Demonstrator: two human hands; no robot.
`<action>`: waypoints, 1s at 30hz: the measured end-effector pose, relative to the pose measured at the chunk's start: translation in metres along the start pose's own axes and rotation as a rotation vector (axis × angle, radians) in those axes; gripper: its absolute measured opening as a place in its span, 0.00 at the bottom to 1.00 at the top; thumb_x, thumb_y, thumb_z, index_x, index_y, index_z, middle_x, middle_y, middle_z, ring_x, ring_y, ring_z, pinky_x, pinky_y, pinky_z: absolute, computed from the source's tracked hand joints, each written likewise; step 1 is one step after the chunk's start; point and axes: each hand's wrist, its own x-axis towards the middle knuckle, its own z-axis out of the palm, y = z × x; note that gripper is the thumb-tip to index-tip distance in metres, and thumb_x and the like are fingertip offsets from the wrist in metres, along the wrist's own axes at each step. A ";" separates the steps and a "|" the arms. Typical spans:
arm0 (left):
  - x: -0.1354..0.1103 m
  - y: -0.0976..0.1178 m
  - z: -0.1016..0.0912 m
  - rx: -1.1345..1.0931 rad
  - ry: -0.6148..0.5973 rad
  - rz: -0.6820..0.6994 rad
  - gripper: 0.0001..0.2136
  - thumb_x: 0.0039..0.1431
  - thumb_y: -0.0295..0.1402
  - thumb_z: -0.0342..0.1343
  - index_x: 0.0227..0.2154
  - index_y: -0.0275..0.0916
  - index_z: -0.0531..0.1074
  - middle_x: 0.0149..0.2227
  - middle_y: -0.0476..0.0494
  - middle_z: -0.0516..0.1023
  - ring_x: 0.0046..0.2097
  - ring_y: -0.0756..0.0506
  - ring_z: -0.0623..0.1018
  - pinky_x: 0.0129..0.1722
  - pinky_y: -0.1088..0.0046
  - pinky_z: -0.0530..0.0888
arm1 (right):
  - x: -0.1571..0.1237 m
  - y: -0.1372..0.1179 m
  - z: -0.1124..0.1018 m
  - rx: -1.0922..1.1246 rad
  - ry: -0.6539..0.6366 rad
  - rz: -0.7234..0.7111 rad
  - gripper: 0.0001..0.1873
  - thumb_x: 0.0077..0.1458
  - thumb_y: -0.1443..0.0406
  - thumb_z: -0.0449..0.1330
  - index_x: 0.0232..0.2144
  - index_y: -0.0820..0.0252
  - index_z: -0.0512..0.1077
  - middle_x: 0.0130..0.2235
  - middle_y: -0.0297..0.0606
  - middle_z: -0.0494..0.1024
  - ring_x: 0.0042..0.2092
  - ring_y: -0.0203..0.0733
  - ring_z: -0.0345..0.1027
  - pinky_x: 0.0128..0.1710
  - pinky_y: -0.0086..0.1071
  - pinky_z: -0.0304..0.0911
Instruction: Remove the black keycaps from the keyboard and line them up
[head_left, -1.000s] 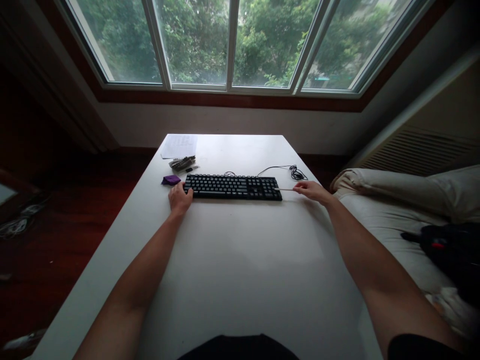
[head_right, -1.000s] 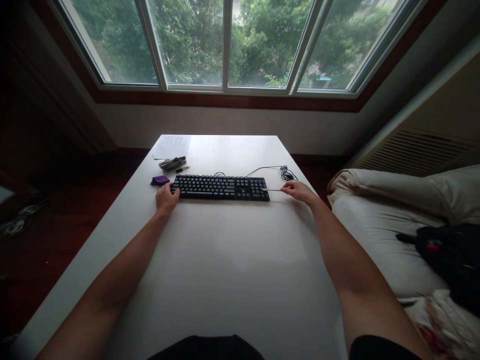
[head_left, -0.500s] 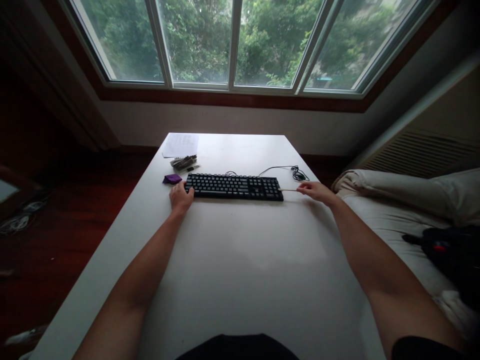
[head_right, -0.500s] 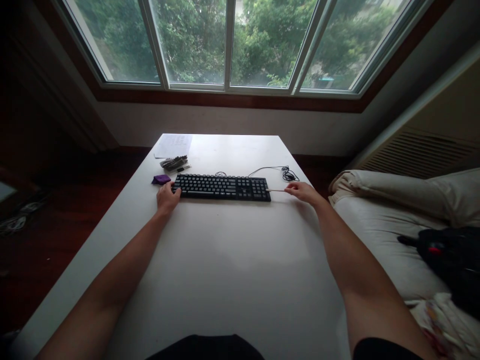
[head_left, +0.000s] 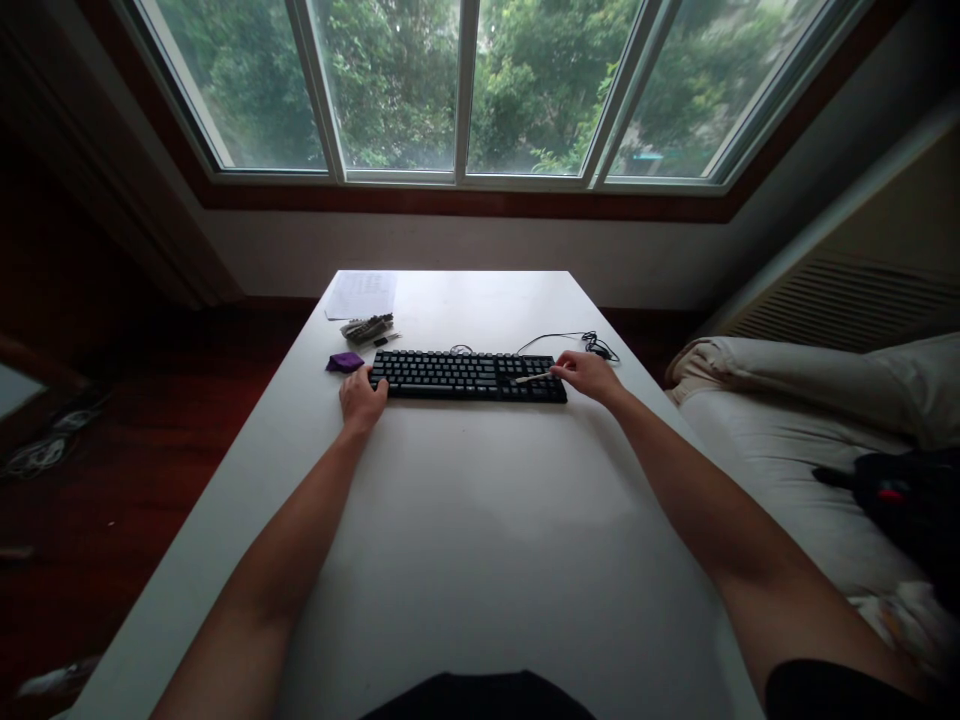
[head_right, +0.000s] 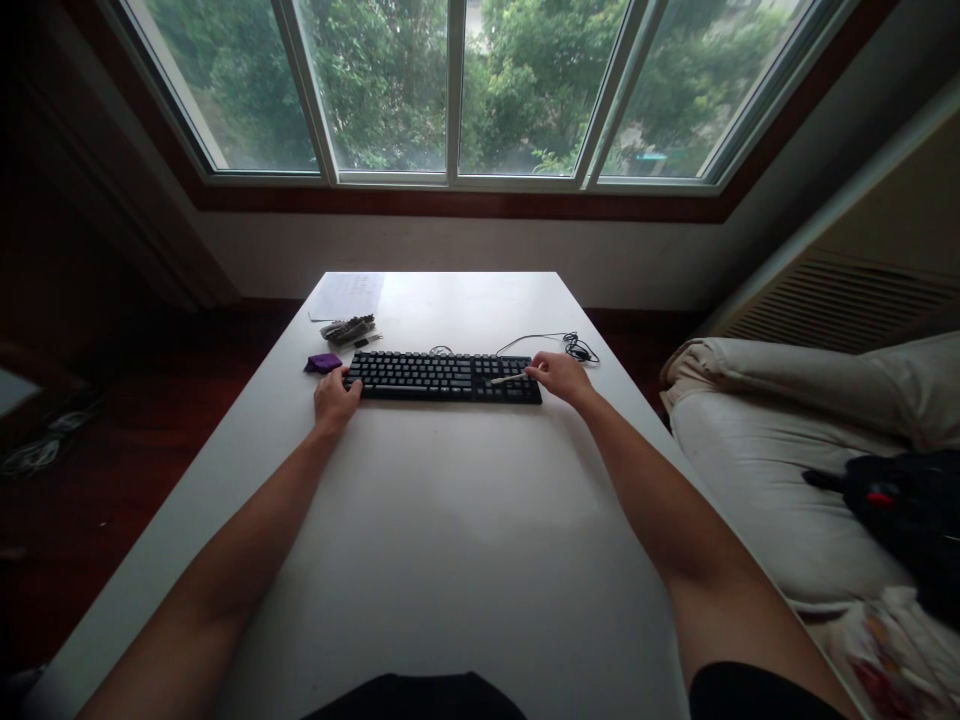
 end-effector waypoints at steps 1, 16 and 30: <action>0.000 0.000 0.000 0.002 0.000 0.000 0.20 0.63 0.39 0.53 0.55 0.38 0.70 0.54 0.34 0.76 0.58 0.35 0.72 0.61 0.57 0.65 | 0.000 -0.002 -0.001 -0.005 0.002 0.009 0.15 0.58 0.51 0.62 0.35 0.54 0.79 0.37 0.39 0.82 0.37 0.45 0.72 0.34 0.35 0.59; -0.002 0.005 -0.001 0.027 0.015 0.016 0.19 0.62 0.39 0.54 0.54 0.38 0.71 0.52 0.36 0.77 0.56 0.35 0.73 0.60 0.58 0.66 | 0.002 -0.054 0.009 -0.126 -0.010 0.072 0.17 0.60 0.50 0.59 0.36 0.55 0.79 0.38 0.40 0.82 0.38 0.44 0.72 0.31 0.32 0.55; -0.001 0.004 0.000 0.018 0.030 0.025 0.19 0.62 0.39 0.54 0.54 0.38 0.71 0.52 0.36 0.78 0.56 0.35 0.73 0.59 0.58 0.66 | -0.006 -0.086 0.019 -0.156 -0.006 -0.023 0.18 0.65 0.51 0.56 0.35 0.54 0.78 0.37 0.40 0.82 0.37 0.44 0.71 0.31 0.32 0.53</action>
